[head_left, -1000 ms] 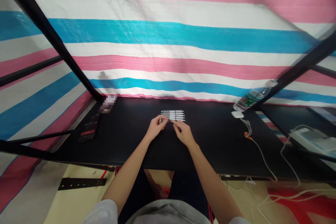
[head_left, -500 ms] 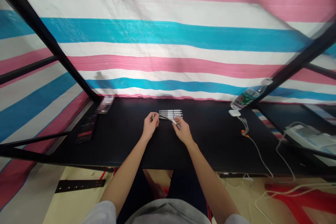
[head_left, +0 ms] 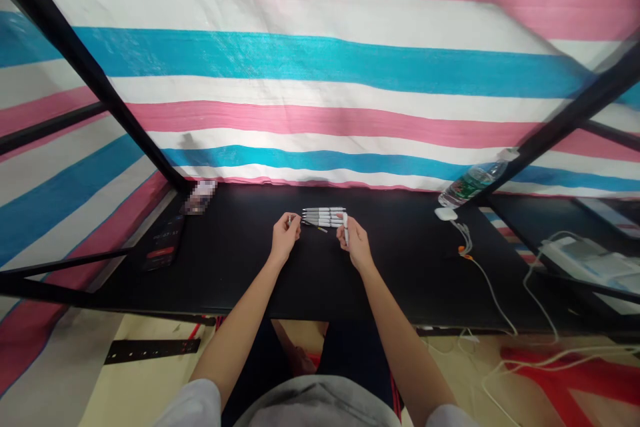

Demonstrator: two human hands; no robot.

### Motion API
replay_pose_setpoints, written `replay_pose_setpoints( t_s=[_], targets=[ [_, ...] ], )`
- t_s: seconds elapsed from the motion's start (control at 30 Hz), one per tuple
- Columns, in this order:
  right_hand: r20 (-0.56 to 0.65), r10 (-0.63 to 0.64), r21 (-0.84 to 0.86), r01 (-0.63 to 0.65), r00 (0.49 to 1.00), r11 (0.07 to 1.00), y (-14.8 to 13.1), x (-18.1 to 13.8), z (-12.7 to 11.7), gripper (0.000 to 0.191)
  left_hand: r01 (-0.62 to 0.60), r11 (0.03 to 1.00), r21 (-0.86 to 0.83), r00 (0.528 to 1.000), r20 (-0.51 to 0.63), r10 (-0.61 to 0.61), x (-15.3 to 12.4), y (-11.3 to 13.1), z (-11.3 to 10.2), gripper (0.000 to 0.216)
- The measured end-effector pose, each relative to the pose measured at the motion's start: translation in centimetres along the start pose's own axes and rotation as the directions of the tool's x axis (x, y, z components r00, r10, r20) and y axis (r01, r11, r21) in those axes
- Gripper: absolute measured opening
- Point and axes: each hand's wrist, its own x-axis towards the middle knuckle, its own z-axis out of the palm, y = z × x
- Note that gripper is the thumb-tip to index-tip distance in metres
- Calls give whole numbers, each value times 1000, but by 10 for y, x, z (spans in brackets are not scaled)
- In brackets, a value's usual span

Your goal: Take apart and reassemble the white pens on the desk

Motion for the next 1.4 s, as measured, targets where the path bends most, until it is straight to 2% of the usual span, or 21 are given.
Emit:
replay_pose_setpoints(
  t_s=[0.17,0.37,0.57,0.73,0.87,1.03,1.13,1.27,1.4],
  targets=[
    [-1,32,68,-32,999,997,-1,0,1,44,-7,1000,22,1000,-4,7,0,-1,-1,31],
    [-12,-66,-4,66,998,998,2,1,2,35,-32,997,64,999,21,30,0,-4,-1,28],
    [5,-85,-55,85,996,995,4,1,1,33,-48,993,105,999,21,46,0,-5,-2,26],
    [71,-227,-179,237,971,955,-3,-2,1,21,-65,991,119,997,37,61,1,-5,-2,26],
    [128,-306,-214,327,943,920,-6,-3,2,14,-48,995,89,999,26,46,2,-7,-3,27],
    [134,-306,-178,326,943,928,0,-2,0,13,-48,995,84,999,19,47,2,-6,-3,28],
    [90,-301,-236,314,949,920,4,-1,0,18,-40,996,84,999,14,39,1,-5,-2,29],
    [28,-322,-408,305,946,860,8,-2,1,26,-15,999,45,1000,-14,16,1,-2,-2,33],
    [95,-396,-559,378,913,738,9,-4,2,24,-9,999,-40,1000,-29,8,3,-3,-4,37]
  ],
)
